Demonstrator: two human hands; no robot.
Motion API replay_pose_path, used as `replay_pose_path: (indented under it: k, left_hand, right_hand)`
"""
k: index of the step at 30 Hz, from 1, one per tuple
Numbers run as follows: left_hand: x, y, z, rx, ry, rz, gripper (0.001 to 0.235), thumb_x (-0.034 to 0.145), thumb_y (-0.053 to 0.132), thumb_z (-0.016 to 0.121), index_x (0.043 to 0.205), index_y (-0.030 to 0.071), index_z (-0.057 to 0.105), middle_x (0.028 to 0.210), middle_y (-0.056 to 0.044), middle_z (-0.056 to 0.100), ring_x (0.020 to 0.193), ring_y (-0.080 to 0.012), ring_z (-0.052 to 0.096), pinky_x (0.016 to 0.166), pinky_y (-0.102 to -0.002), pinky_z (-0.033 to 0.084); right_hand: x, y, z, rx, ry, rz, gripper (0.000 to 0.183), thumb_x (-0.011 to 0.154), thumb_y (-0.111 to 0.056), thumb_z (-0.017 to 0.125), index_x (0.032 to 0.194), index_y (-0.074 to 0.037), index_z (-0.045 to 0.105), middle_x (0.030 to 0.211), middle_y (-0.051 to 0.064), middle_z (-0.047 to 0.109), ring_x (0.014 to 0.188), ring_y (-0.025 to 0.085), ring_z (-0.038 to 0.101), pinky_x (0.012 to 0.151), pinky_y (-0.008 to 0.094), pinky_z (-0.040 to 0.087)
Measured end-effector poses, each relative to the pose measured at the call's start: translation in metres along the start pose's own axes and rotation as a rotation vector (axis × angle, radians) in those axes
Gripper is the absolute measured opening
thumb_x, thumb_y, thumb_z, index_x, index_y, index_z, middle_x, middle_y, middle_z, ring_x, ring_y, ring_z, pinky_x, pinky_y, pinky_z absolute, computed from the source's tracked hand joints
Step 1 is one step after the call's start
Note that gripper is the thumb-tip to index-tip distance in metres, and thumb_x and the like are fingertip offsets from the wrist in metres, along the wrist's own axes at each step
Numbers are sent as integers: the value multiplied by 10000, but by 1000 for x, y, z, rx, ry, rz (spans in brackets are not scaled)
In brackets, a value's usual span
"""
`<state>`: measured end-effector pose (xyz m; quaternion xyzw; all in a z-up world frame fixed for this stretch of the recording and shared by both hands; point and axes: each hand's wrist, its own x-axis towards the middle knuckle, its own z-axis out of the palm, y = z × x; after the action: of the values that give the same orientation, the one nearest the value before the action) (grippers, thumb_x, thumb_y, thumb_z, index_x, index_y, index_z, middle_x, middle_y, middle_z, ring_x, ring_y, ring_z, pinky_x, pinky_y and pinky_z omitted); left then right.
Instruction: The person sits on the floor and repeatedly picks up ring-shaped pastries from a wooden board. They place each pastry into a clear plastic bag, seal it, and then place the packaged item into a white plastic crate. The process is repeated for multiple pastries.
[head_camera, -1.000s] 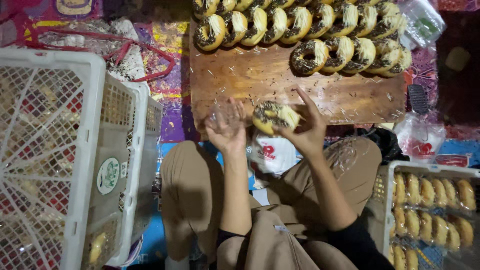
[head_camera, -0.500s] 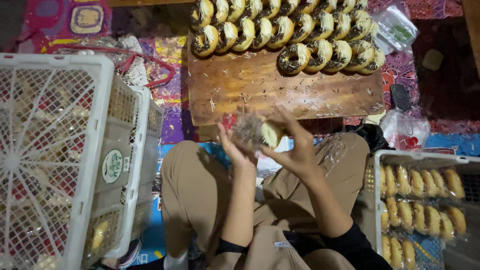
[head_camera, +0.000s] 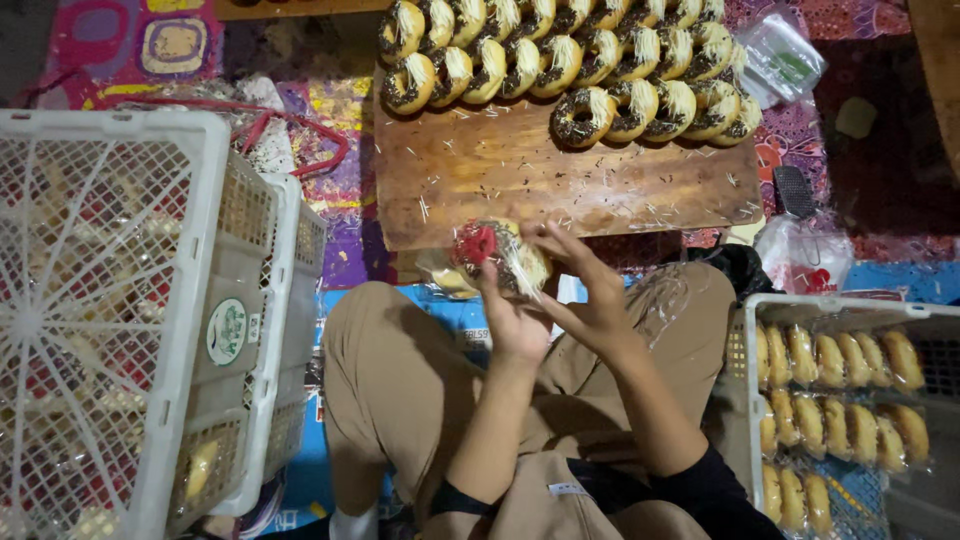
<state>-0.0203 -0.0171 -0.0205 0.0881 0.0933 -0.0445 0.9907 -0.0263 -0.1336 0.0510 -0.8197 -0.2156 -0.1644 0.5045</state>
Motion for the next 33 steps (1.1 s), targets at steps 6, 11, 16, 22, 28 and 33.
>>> replay_pose_path:
  k: [6,11,16,22,28,33]
  left_hand:
    - [-4,20,-12,-66,-213,48,849,958,491,684,1591,8,390,1445,-162,574,1306,-281,554,1116,-421,453]
    - [-12,21,-2,-191,-395,80,829,1004,379,667,1686,15,367,1386,-161,603,1314,-280,560,1123,-431,490]
    - [-24,12,7,-138,-215,22,787,954,425,672,1547,-18,404,1367,-172,587,1273,-325,580,1088,-447,490]
    - [-20,19,14,-59,-122,20,757,922,386,665,1567,85,410,1481,-108,563,1267,-275,552,1034,-439,458]
    - [-29,11,2,-49,-115,-66,830,824,484,730,1457,26,450,1388,-154,592,1256,-316,598,1072,-450,502]
    - [-6,23,-52,-98,198,-126,411,1051,352,661,1296,32,581,1188,-107,669,1045,-244,659,948,-418,555]
  right_hand:
    - [-13,-4,-2,222,31,-14,874,865,-75,847,1578,-28,343,1362,164,655,1248,286,687,1107,384,567]
    - [-14,-15,4,63,-3,26,919,786,-86,862,1575,-57,393,1274,163,692,1163,285,700,1019,398,579]
    - [6,-26,-9,-468,-202,127,1014,691,-261,977,1554,-110,466,1044,138,714,1004,298,622,884,448,543]
    - [15,-34,-19,406,-115,267,608,1003,19,622,1576,-82,445,1302,133,709,1099,179,726,908,321,612]
    - [14,-30,-15,377,97,339,581,910,41,775,1448,-17,563,1128,114,754,1003,146,751,836,280,648]
    - [34,-28,-29,440,-40,355,592,884,65,754,1431,3,538,1107,97,727,953,144,731,848,269,616]
